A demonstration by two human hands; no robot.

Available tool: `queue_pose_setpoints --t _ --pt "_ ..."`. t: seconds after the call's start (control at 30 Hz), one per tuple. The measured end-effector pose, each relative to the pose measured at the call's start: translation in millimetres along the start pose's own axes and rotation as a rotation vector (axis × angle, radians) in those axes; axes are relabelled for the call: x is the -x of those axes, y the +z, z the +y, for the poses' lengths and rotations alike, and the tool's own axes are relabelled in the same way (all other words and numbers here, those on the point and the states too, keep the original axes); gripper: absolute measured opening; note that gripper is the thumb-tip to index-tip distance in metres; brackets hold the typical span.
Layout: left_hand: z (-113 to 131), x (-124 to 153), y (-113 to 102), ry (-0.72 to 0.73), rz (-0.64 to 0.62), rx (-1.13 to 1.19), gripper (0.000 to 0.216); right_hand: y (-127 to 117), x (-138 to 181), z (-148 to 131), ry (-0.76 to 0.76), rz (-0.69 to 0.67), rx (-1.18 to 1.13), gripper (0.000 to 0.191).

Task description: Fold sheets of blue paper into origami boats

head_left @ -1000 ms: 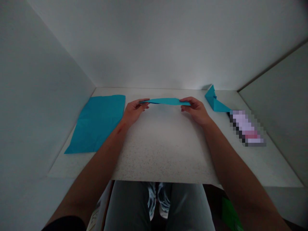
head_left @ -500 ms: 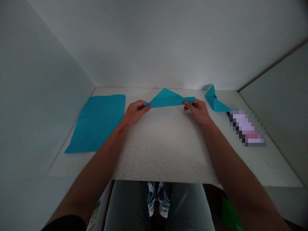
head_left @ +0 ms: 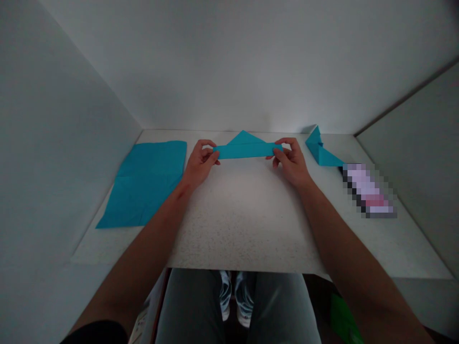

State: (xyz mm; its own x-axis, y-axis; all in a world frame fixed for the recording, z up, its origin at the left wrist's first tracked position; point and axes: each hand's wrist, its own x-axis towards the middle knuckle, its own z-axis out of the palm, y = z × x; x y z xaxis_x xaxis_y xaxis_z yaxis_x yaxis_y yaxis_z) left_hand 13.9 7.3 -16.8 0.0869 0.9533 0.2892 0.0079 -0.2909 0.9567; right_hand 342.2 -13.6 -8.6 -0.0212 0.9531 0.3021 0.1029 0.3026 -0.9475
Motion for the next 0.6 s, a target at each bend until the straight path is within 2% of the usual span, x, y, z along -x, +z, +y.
queue_pose_setpoints --t 0.1,0.23,0.3,0.4,0.5,0.6 --pt "2.8 0.2 -3.4 -0.031 -0.025 -0.061 0.02 -1.9 -0.6 2.0 0.02 -0.024 0.035 0.042" --pt "6.5 1.6 -6.5 -0.049 -0.029 -0.077 0.039 -3.4 1.5 3.8 0.04 -0.053 0.03 0.046" --pt "7.8 2.3 -6.4 -0.048 -0.025 -0.101 0.04 -4.6 1.6 5.0 0.034 -0.032 0.049 0.041" --pt "8.3 2.0 -4.7 0.028 0.012 -0.138 0.028 -7.5 -0.9 6.7 -0.061 0.051 0.163 0.031" --pt "7.0 0.4 -2.6 0.134 0.061 -0.15 0.033 -8.2 -3.7 6.7 -0.213 0.157 0.261 0.032" --pt "6.1 -0.1 -1.1 0.12 0.04 -0.125 0.042 -4.5 -3.6 3.1 -0.221 0.141 0.218 0.037"
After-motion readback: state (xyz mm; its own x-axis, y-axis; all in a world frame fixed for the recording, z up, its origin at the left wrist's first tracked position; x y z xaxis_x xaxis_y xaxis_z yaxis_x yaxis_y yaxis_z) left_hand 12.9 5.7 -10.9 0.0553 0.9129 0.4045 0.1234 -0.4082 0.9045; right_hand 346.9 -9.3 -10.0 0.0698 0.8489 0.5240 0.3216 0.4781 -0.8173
